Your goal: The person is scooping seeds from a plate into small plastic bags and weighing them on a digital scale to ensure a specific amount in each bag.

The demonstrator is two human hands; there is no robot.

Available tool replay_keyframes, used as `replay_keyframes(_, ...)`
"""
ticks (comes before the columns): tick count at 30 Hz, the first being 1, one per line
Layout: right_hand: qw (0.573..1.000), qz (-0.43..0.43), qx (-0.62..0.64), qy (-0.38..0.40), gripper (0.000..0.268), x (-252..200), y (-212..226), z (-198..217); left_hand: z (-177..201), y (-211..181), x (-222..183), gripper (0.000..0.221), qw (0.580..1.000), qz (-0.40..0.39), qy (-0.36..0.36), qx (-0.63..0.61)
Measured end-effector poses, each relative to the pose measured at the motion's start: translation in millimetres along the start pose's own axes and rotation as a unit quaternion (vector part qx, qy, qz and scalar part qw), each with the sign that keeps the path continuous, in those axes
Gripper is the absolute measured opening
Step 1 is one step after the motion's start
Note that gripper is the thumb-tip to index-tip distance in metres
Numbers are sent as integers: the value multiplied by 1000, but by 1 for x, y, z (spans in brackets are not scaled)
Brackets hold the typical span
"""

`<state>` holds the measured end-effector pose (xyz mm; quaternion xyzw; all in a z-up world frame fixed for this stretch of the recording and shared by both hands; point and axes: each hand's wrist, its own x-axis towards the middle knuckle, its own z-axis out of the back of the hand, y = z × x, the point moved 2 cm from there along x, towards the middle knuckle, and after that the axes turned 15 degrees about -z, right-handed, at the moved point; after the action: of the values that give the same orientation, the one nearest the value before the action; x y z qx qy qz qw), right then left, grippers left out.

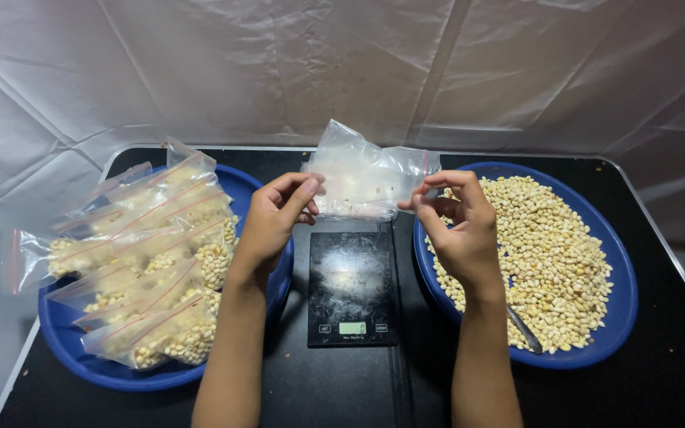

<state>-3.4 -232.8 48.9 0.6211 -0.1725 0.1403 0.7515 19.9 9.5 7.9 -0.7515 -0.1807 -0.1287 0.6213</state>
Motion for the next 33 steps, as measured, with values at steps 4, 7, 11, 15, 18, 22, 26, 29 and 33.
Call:
replay_keyframes(4,1000,3,-4,5,25,0,2,1,4,17,2,23,999,-9,5,44)
replay_keyframes(7,1000,-3,-6,10,25,-1,3,2,6,21,2,22,999,-10,3,47)
replay_keyframes(11,1000,2,-10,10,23,-1,5,4,8,28,3,21,998,-6,0,60)
replay_keyframes(15,999,8,-28,18,25,-2,11,1,6,26,4,22,995,-1,-7,99)
replay_keyframes(18,998,12,-66,19,25,-4,9,-2,3,25,6,24,990,-60,-32,126)
replay_keyframes(22,991,28,-127,8,27,-5,17,-4,-2,-2,-2,47,956,-209,-87,186)
replay_keyframes(26,974,85,-206,37,33,-10,22,-10,-38,-10,-16,88,811,-425,75,395)
replay_keyframes(29,968,120,-211,68,33,-21,27,-20,-54,0,-23,92,780,-444,110,427)
replay_keyframes(33,962,164,-195,101,32,-35,42,-27,-56,12,-23,86,825,-475,85,295)
